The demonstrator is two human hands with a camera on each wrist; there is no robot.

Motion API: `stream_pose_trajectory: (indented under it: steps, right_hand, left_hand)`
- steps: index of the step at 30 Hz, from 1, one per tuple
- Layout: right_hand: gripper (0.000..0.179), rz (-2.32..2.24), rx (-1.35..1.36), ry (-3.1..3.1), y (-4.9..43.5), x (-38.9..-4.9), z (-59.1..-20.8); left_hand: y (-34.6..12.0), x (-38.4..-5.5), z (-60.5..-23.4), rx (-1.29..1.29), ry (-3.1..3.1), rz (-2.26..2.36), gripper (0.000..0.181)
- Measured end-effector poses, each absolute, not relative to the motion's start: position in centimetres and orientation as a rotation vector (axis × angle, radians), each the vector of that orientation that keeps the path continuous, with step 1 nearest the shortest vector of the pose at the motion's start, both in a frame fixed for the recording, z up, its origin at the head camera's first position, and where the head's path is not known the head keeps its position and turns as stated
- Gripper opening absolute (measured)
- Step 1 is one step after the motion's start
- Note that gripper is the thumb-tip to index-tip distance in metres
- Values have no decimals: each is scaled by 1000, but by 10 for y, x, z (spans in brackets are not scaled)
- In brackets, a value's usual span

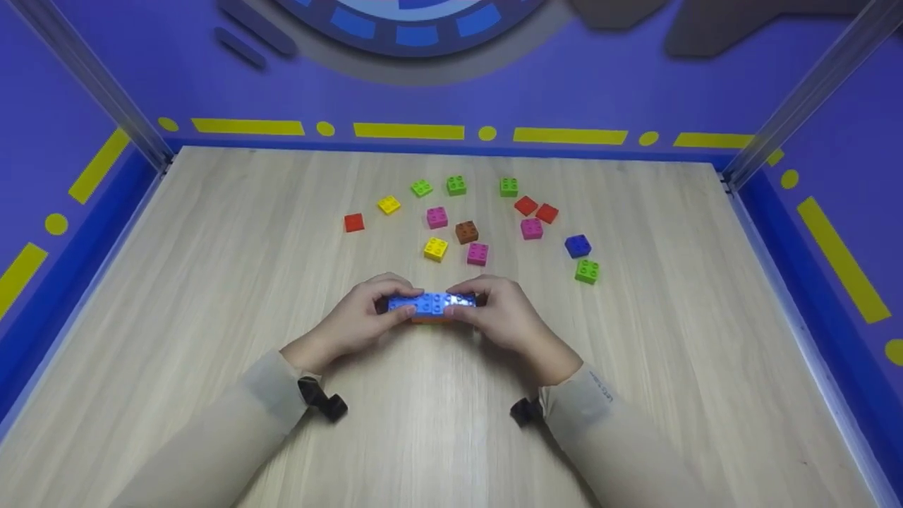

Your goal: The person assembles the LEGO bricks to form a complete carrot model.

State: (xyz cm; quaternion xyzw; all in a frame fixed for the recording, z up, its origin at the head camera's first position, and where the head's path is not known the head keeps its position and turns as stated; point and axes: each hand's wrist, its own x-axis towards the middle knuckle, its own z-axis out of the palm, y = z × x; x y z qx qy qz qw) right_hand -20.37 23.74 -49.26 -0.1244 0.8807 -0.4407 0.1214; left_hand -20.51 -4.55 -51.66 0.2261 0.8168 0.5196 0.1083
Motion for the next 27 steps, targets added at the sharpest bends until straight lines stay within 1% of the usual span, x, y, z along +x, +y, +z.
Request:
stream_pose_trajectory:
  steps: [6, 12, 23, 27]
  right_hand:
    - [29, -1309, -318, 2568, 229, -204, -491]
    - [29, -1300, -283, 2556, 226, -202, -493]
    - [33, -1290, -359, 2574, 227, -204, -496]
    - [33, -1272, -345, 2575, 228, -203, -493]
  left_hand:
    - [-43, -207, -517, 677, 2410, 1529, 32]
    - [-43, -206, -520, 665, 2403, 1536, 32]
    - [-45, -205, -517, 668, 2407, 1528, 33]
    - [-46, -206, -514, 678, 2419, 1497, 33]
